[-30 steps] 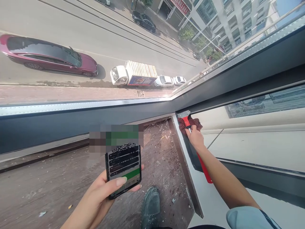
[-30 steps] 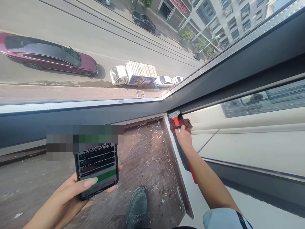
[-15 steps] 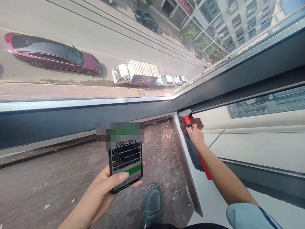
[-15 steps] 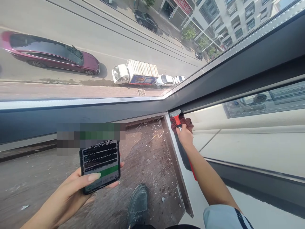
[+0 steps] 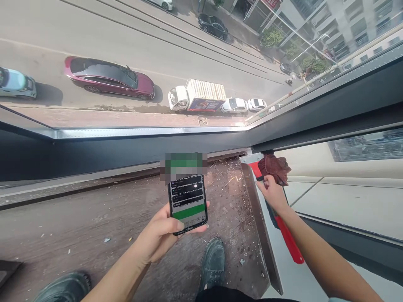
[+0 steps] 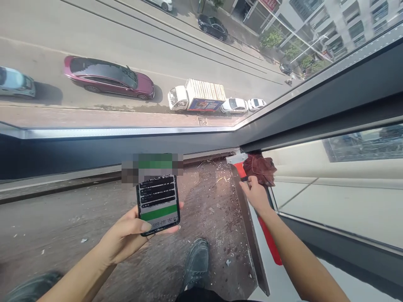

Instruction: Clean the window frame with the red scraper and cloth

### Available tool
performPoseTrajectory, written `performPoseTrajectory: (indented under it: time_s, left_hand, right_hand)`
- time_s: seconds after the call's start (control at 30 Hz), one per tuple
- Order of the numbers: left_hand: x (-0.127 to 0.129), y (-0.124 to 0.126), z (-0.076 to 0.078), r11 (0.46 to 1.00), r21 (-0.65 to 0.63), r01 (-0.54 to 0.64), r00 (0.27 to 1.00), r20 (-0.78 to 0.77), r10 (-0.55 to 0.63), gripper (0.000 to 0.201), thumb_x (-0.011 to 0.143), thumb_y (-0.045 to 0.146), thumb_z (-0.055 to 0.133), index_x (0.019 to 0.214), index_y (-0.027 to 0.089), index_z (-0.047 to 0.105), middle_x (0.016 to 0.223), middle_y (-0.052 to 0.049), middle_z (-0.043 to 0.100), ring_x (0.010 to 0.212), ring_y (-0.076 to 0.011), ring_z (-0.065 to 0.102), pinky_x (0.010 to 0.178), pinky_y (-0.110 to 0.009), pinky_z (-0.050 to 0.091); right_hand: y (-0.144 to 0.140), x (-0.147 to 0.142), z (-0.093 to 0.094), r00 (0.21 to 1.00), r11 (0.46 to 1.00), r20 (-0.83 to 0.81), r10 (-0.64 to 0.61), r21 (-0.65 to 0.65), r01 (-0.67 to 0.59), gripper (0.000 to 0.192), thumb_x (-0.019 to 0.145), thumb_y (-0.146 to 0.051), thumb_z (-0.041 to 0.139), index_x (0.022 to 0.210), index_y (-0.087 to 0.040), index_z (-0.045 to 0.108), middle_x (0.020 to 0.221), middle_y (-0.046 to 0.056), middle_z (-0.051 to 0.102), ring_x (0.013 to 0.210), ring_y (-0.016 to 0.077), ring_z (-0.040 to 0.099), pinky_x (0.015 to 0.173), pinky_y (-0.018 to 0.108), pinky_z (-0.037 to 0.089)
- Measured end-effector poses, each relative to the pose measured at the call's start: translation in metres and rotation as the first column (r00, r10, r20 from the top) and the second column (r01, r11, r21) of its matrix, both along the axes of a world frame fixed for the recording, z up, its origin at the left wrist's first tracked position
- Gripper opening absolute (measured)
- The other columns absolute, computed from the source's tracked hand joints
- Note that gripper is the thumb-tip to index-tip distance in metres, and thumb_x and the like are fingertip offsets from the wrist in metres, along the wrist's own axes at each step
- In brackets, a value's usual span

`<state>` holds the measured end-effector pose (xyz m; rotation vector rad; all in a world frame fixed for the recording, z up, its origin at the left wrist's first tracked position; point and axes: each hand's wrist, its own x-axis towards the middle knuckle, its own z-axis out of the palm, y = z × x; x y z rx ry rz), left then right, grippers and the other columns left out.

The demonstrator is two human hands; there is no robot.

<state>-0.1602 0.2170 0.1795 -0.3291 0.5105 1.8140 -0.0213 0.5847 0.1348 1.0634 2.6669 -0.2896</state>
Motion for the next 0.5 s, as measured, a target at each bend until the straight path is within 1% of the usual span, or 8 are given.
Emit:
performPoseTrajectory:
  time_s: [0.03, 0.1, 0.2, 0.27, 0.3, 0.37, 0.43, 0.5]
  left_hand:
    - [0.0, 0.0, 0.0, 1.0, 0.011, -0.008, 1.0, 0.01, 0.007, 0.051, 0.068, 0.006, 0.052, 0.119, 0.013, 0.048, 0.125, -0.017, 0.05, 0.122, -0.036, 0.038, 0.097, -0.059, 0.036]
    - [0.0, 0.001, 0.0, 0.999, 0.021, -0.041, 0.999, 0.034, 0.041, 0.049, 0.072, 0.009, 0.051, 0.121, 0.013, 0.048, 0.124, -0.017, 0.051, 0.123, -0.0357, 0.037, 0.097, -0.06, 0.035]
    - [0.001, 0.006, 0.001, 0.996, 0.012, -0.085, 0.989, 0.122, 0.083, 0.043, 0.085, 0.036, 0.046, 0.121, 0.014, 0.05, 0.123, -0.016, 0.052, 0.122, -0.0363, 0.038, 0.096, -0.058, 0.036]
    - [0.001, 0.011, 0.0, 0.995, 0.02, -0.099, 0.978, 0.188, 0.094, 0.056, 0.085, 0.057, 0.037, 0.122, 0.016, 0.051, 0.124, -0.014, 0.052, 0.12, -0.0353, 0.04, 0.098, -0.054, 0.036]
    - [0.001, 0.014, -0.001, 0.994, 0.027, -0.107, 0.972, 0.212, 0.099, 0.061, 0.084, 0.062, 0.035, 0.123, 0.017, 0.05, 0.126, -0.013, 0.051, 0.12, -0.0342, 0.041, 0.1, -0.052, 0.035]
    - [0.002, 0.018, -0.003, 0.992, 0.038, -0.125, 0.965, 0.237, 0.112, 0.062, 0.084, 0.063, 0.034, 0.125, 0.018, 0.048, 0.13, -0.011, 0.047, 0.12, -0.0323, 0.041, 0.103, -0.049, 0.032]
    - [0.004, 0.019, -0.004, 0.991, 0.045, -0.124, 0.964, 0.241, 0.11, 0.061, 0.085, 0.061, 0.035, 0.126, 0.018, 0.048, 0.134, -0.01, 0.043, 0.12, -0.032, 0.042, 0.104, -0.05, 0.03]
    - [0.008, 0.015, -0.005, 0.995, 0.061, -0.081, 0.97, 0.235, 0.065, 0.063, 0.08, 0.064, 0.042, 0.124, 0.018, 0.051, 0.132, -0.01, 0.045, 0.118, -0.033, 0.044, 0.104, -0.051, 0.03]
  right_hand:
    - [-0.015, 0.009, -0.005, 1.0, 0.992, -0.015, 0.019, -0.126, -0.02, 0.03, 0.081, -0.049, 0.049, 0.091, -0.022, 0.043, 0.068, 0.0, 0.058, 0.063, 0.0171, 0.056, 0.061, 0.025, 0.038]
    - [-0.052, 0.025, -0.019, 1.0, 0.92, 0.011, 0.009, -0.392, -0.004, 0.027, 0.083, -0.048, 0.045, 0.086, -0.022, 0.041, 0.06, -0.003, 0.053, 0.055, 0.0148, 0.053, 0.055, 0.024, 0.039]
    - [-0.112, 0.041, -0.045, 0.996, 0.711, 0.085, -0.03, -0.698, 0.081, 0.022, 0.086, -0.043, 0.04, 0.085, -0.022, 0.039, 0.059, -0.005, 0.052, 0.047, 0.0117, 0.05, 0.048, 0.022, 0.039]
    - [-0.149, 0.046, -0.06, 0.992, 0.593, 0.123, -0.012, -0.798, 0.106, 0.017, 0.086, -0.038, 0.041, 0.087, -0.021, 0.039, 0.06, -0.006, 0.053, 0.045, 0.0098, 0.049, 0.046, 0.021, 0.038]
    - [-0.166, 0.047, -0.066, 0.989, 0.554, 0.145, 0.013, -0.825, 0.114, 0.015, 0.086, -0.036, 0.041, 0.089, -0.021, 0.039, 0.061, -0.005, 0.054, 0.044, 0.0092, 0.049, 0.046, 0.02, 0.038]
    - [-0.191, 0.05, -0.074, 0.977, 0.53, 0.182, 0.107, -0.842, 0.099, 0.014, 0.086, -0.032, 0.04, 0.093, -0.02, 0.041, 0.064, -0.004, 0.056, 0.047, 0.0094, 0.052, 0.047, 0.02, 0.039]
    - [-0.203, 0.05, -0.078, 0.949, 0.585, 0.169, 0.266, -0.811, -0.019, 0.017, 0.085, -0.033, 0.044, 0.094, -0.019, 0.045, 0.074, 0.0, 0.06, 0.06, 0.0128, 0.058, 0.055, 0.022, 0.042]
    - [-0.194, 0.044, -0.077, 0.889, 0.645, 0.106, 0.446, -0.726, -0.238, 0.021, 0.083, -0.038, 0.048, 0.092, -0.019, 0.052, 0.085, 0.005, 0.062, 0.077, 0.0178, 0.06, 0.066, 0.026, 0.044]
